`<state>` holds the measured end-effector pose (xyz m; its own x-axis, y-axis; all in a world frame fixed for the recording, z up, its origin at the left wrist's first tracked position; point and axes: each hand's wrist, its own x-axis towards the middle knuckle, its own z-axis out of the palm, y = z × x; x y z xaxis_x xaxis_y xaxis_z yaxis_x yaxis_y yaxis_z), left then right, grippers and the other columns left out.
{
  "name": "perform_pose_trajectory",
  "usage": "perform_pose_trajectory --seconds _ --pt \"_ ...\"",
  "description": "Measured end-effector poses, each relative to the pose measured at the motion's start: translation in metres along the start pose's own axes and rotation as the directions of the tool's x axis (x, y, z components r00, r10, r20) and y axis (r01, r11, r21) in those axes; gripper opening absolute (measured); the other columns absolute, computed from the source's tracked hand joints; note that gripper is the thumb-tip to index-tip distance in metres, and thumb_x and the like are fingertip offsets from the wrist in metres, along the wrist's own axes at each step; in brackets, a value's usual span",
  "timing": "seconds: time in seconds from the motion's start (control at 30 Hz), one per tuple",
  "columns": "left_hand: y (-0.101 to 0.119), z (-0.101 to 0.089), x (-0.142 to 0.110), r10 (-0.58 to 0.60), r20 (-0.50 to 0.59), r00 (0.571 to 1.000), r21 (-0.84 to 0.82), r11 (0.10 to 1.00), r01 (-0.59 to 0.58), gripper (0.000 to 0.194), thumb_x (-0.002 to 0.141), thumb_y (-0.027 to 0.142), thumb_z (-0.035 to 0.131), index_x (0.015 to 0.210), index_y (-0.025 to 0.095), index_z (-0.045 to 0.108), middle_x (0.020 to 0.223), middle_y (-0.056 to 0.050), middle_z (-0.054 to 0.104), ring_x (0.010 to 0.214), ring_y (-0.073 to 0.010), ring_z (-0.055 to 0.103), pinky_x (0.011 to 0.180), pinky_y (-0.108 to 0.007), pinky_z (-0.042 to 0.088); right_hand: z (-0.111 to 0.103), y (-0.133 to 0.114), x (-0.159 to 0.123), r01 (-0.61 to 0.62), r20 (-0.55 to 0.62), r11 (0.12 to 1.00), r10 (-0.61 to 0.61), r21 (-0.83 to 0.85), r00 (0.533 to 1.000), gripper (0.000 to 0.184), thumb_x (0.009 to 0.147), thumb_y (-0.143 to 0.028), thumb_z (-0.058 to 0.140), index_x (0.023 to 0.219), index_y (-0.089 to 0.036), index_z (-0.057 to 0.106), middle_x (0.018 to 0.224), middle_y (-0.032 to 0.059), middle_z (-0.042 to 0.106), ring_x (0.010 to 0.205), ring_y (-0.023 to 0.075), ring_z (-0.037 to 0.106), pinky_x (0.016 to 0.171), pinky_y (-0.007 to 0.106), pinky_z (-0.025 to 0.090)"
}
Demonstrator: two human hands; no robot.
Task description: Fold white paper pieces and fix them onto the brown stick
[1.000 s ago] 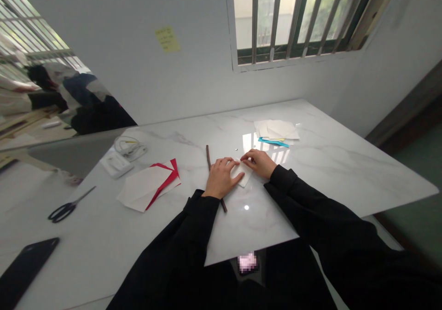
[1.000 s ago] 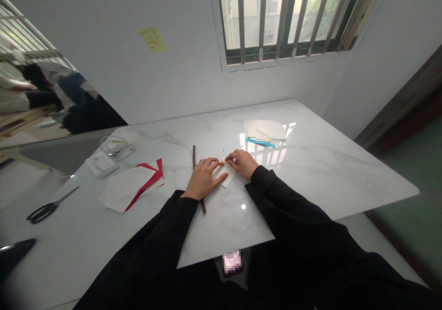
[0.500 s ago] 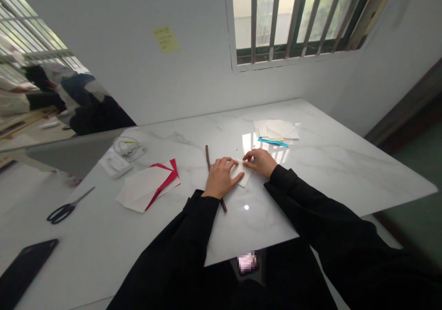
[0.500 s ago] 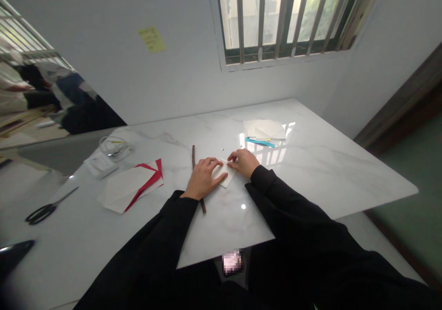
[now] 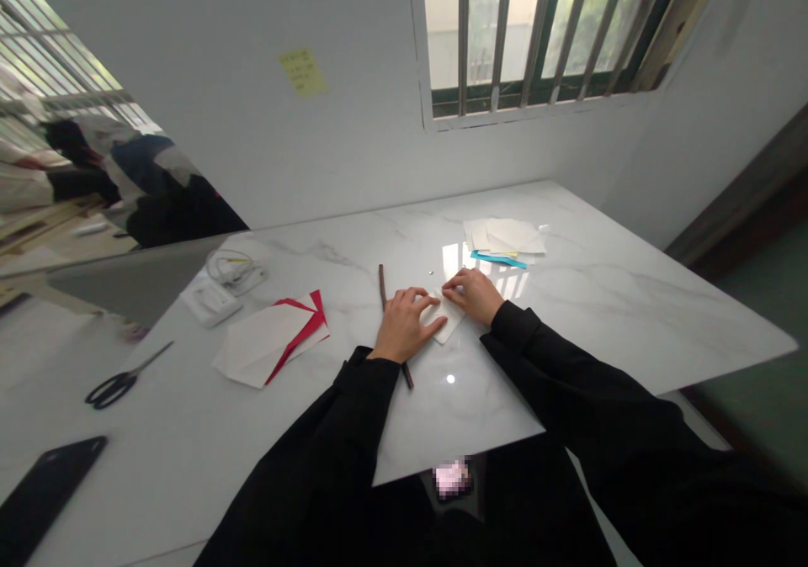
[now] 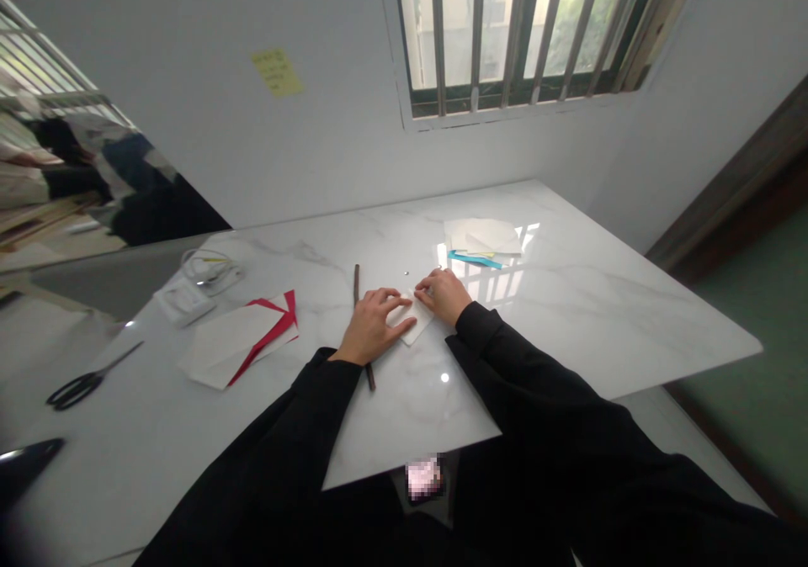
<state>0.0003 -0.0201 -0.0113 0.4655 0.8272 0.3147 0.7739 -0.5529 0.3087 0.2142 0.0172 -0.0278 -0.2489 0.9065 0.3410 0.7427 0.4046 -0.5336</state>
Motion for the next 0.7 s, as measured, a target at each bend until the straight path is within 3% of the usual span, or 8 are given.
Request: perform_pose_trajectory --seconds 0.2,0.4,0.6,0.7 --pt "-0.0013 0.0005 -0.0001 0.033 0.006 0.999 -0.018 0.999 -0.033 0.03 0.093 0.041 0.077 0.121 0.031 0.079 0.126 -0.007 0.069 0.121 -0.0305 0.058 0.111 -0.051 0.045 -0.0014 -0.0001 0.0009 -0.042 0.013 0.997 0.041 0.058 0.999 0.011 0.091 -0.022 0.078 0.099 -0.02 0.087 0.106 0.0113 0.08 0.101 0.0256 0.071 0.102 0.04 0.049" --pt "-0.0013 0.0005 -0.0002 0.051 0.009 0.999 -0.016 0.999 -0.051 0.029 0.094 0.04 0.077 0.121 0.03 0.079 0.127 -0.008 0.068 0.12 -0.03 0.059 0.11 -0.051 0.047 -0.0039 -0.0062 -0.0009 -0.019 0.018 0.991 0.017 0.134 1.0 0.011 0.088 -0.016 0.078 0.093 -0.021 0.086 0.096 0.0072 0.082 0.091 0.0225 0.072 0.096 0.038 0.051" --pt "-0.0008 0.0006 -0.0002 0.038 0.011 0.999 -0.009 0.999 -0.038 0.03 0.094 0.04 0.076 0.122 0.03 0.078 0.13 -0.008 0.067 0.121 -0.03 0.06 0.11 -0.05 0.047 -0.0011 -0.006 -0.0031 -0.067 0.016 0.97 0.065 0.232 0.998 0.033 0.085 -0.013 0.078 0.118 -0.021 0.08 0.09 0.0024 0.081 0.082 0.018 0.07 0.087 0.032 0.053" --pt "-0.0006 0.0 0.0 0.021 0.007 1.0 0.008 1.0 -0.021 0.046 0.092 0.041 0.078 0.136 0.028 0.071 0.134 -0.009 0.065 0.122 -0.0304 0.059 0.111 -0.049 0.048 0.0008 -0.0058 -0.0037 -0.062 0.009 0.969 0.062 0.24 0.998 0.037 0.084 -0.01 0.076 0.119 -0.021 0.079 0.089 0.001 0.08 0.083 0.0171 0.069 0.088 0.031 0.053"
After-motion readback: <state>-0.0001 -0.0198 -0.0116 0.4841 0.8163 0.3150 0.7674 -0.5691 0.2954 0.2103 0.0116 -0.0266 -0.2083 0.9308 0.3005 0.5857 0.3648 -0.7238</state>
